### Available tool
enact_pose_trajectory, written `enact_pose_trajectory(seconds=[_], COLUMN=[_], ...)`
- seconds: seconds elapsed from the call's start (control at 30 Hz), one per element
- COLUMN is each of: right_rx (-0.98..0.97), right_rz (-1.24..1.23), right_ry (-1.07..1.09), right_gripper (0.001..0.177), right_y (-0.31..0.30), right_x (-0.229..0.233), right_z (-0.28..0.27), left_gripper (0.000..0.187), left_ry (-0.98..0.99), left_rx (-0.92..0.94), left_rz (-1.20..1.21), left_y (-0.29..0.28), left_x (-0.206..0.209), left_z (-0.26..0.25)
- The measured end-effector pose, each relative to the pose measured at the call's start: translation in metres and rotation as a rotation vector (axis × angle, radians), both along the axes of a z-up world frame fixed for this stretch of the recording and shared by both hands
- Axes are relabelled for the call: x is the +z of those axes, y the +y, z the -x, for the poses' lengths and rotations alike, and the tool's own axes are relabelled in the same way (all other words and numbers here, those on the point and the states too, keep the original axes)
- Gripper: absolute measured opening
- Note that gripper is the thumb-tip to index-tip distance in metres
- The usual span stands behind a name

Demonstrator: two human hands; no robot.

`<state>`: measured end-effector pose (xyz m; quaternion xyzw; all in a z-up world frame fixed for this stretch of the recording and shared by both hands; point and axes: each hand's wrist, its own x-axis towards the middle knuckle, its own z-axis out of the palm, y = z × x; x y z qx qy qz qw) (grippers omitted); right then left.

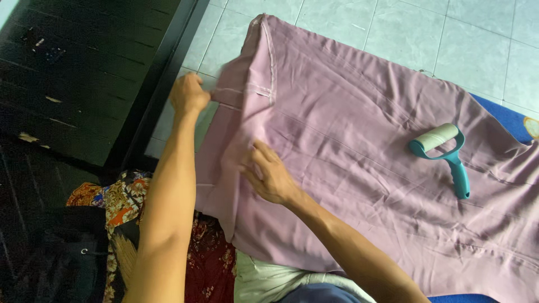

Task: The person uses a lint roller to clean a dark floral garment and then a pink long-sleeved shirt laid out on a blue mat. The person smooths the garments with their hands and rolls the lint roller across the surfaces to remove lint.

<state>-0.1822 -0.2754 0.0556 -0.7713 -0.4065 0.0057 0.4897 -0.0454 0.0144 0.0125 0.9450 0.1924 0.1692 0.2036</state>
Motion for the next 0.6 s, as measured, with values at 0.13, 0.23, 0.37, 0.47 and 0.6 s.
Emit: enact_pose_trajectory(seconds=[0.13,0.23,0.37,0.47,0.6], right_rx=[0.154,0.211,0.044,-0.422,-0.548], right_rz=[0.111,0.119,0.042,0.290,0.558], right_ry=[-0.195,-0.202,0.087,-0.150,-0.110], right_gripper=[0.040,0.053,0.044,0.039,0.073], right_y=[0.031,0.036,0.014,-0.014,-0.048], right_x=[0.005,-0.002,-0.035,-0.051,-0.045], right_z=[-0.018,-0.019,-0.035,-0.061,-0.079], left_gripper=[0.044,0.062,0.102,0.067,0.022], left_ry=[0.026,0.254,0.159,0.106,0.065], left_rx=[-0.009,-0.087,-0.274,-0.251,-0.007], left_rz=[0.166,0.394,-0.006,-0.060,-0.155], left_y=[-0.018,-0.040,-0.068,-0.068,-0.043], left_x=[0.011,0.045,0.051,0.032,0.021], left_z=[0.006,0.006,0.016,0.023,0.018])
